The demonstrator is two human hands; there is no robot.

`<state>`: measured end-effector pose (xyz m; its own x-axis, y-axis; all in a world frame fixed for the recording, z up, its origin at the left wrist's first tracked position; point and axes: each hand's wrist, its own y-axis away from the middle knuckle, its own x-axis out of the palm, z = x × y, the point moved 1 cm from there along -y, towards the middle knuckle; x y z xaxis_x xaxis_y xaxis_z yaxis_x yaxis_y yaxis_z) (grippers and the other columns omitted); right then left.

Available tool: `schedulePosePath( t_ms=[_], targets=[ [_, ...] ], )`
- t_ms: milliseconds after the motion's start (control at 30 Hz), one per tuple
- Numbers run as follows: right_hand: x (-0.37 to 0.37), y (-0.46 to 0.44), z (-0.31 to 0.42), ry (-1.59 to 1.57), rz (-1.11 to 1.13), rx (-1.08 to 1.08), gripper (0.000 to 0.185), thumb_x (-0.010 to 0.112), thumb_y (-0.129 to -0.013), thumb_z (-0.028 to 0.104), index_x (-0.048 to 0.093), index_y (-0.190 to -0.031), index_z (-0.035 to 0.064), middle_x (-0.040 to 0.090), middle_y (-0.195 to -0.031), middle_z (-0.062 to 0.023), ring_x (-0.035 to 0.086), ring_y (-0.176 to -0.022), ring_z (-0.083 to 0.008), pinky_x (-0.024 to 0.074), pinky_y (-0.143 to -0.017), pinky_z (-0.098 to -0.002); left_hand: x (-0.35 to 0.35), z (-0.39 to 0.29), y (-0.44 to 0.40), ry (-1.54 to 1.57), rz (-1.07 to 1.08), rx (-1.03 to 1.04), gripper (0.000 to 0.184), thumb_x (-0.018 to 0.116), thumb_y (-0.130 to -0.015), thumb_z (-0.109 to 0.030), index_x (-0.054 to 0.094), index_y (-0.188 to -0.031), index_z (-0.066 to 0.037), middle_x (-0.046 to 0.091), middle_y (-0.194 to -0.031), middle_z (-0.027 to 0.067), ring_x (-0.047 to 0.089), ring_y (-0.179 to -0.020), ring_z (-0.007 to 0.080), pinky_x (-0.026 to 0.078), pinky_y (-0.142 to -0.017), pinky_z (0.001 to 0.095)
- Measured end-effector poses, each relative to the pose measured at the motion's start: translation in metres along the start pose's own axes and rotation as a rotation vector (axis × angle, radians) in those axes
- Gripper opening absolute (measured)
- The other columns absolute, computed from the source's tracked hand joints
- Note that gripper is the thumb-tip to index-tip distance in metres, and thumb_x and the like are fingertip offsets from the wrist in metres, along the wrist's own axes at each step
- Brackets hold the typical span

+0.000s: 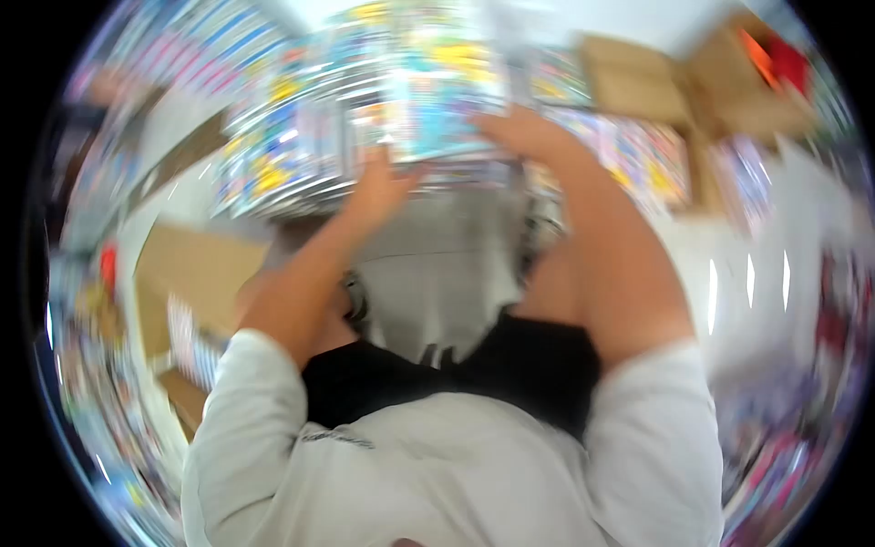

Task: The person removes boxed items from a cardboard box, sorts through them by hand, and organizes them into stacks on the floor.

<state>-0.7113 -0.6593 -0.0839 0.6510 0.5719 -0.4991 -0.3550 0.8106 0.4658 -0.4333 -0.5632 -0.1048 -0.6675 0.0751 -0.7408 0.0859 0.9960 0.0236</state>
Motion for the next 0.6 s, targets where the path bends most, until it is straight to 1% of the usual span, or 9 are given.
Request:
schedulePosePath(
  t_ms=[33, 67, 133, 167, 233, 367, 500, 567, 600],
  targets=[
    [0.002, -0.005, -0.008, 0.036, -0.158, 0.002, 0.087, 0.062, -0.091, 0.071, 0.06, -0.138, -0.0029, 0.068, -0.13, -0.0206, 0.065, -0.118, -0.0344, 0.0553, -0.092, -0.0463, -0.021, -0.017, 0.005, -0.093, 0.127, -0.045, 0.074, 0.07, -0.094, -0.057, 0.057, -0.134, 0.004, 0.071, -0.115, 0.0276, 0.072, -0.102, 0.0373, 0.058, -0.087, 0.0493],
    [-0.003, 0.009, 0.009, -0.037, -0.088, 0.032, 0.086, 0.062, -0.092, 0.07, 0.058, -0.141, 0.0, 0.065, -0.134, -0.0197, 0.063, -0.12, -0.0346, 0.0549, -0.092, -0.0492, -0.019, -0.01, 0.007, -0.044, 0.153, -0.05, 0.082, 0.069, -0.092, -0.061, 0.054, -0.139, 0.005, 0.069, -0.121, 0.0311, 0.069, -0.111, 0.0439, 0.055, -0.095, 0.0531],
    [-0.014, 0.036, 0.043, -0.176, 0.044, 0.106, 0.083, 0.06, -0.093, 0.068, 0.054, -0.148, 0.0057, 0.059, -0.142, -0.0178, 0.059, -0.124, -0.0349, 0.0541, -0.092, -0.055, -0.029, -0.022, 0.01, -0.151, 0.173, -0.082, 0.07, 0.075, -0.087, -0.054, 0.061, -0.127, 0.002, 0.071, -0.117, 0.027, 0.069, -0.112, 0.0432, 0.055, -0.094, 0.0512],
    [-0.019, 0.021, 0.024, -0.206, 0.106, 0.113, 0.074, 0.056, -0.096, 0.065, 0.053, -0.151, 0.016, 0.066, -0.134, -0.0068, 0.063, -0.114, -0.0296, 0.0573, -0.077, -0.051, -0.037, -0.025, 0.013, -0.169, 0.237, -0.106, 0.064, 0.076, -0.087, -0.05, 0.062, -0.124, 0.0, 0.072, -0.114, 0.0241, 0.069, -0.113, 0.0416, 0.055, -0.094, 0.051],
    [-0.021, 0.017, 0.022, -0.252, 0.118, 0.16, 0.072, 0.056, -0.097, 0.064, 0.053, -0.15, 0.0152, 0.068, -0.128, -0.009, 0.064, -0.114, -0.0302, 0.054, -0.083, -0.0552, -0.075, -0.042, 0.033, -0.157, 0.274, -0.15, 0.059, 0.076, -0.087, -0.048, 0.063, -0.123, -0.004, 0.072, -0.116, 0.021, 0.068, -0.114, 0.0401, 0.054, -0.096, 0.0506],
    [-0.039, 0.014, 0.02, -0.335, 0.211, 0.204, 0.074, 0.056, -0.099, 0.062, 0.047, -0.154, 0.0137, 0.056, -0.149, -0.0128, 0.058, -0.126, -0.0315, 0.0464, -0.099, -0.0577, -0.176, -0.056, 0.101, -0.07, 0.047, -0.141, 0.063, 0.075, -0.088, -0.048, 0.062, -0.133, -0.007, 0.071, -0.122, 0.0193, 0.067, -0.117, 0.0388, 0.054, -0.098, 0.0474],
    [-0.063, -0.011, -0.002, -0.445, 0.055, 0.155, 0.074, 0.059, -0.098, 0.06, 0.046, -0.155, 0.0145, 0.053, -0.151, -0.011, 0.053, -0.133, -0.031, 0.0416, -0.106, -0.0557, -0.262, 0.021, 0.213, 0.146, -0.43, -0.213, 0.066, 0.077, -0.091, -0.042, 0.059, -0.142, -0.006, 0.068, -0.131, 0.0152, 0.066, -0.118, 0.0292, 0.053, -0.1, 0.0406],
    [-0.072, -0.009, 0.003, -0.491, -0.082, 0.053, 0.069, 0.061, -0.099, 0.056, 0.049, -0.153, 0.0139, 0.057, -0.148, -0.0085, 0.053, -0.133, -0.0302, 0.0374, -0.111, -0.0543, -0.294, 0.083, 0.297, 0.191, -0.56, -0.485, 0.063, 0.077, -0.092, -0.039, 0.059, -0.142, -0.004, 0.068, -0.133, 0.0118, 0.065, -0.12, 0.0254, 0.052, -0.104, 0.0377],
    [-0.074, 0.001, 0.009, -0.476, -0.245, 0.032, 0.068, 0.061, -0.1, 0.052, 0.048, -0.154, 0.0133, 0.055, -0.15, -0.0097, 0.052, -0.135, -0.0299, 0.0381, -0.111, -0.0528, -0.307, 0.115, 0.343, -0.024, -0.561, -0.62, 0.064, 0.077, -0.093, -0.04, 0.059, -0.142, -0.003, 0.067, -0.136, 0.0141, 0.065, -0.123, 0.0274, 0.052, -0.105, 0.0389]
  ],
)
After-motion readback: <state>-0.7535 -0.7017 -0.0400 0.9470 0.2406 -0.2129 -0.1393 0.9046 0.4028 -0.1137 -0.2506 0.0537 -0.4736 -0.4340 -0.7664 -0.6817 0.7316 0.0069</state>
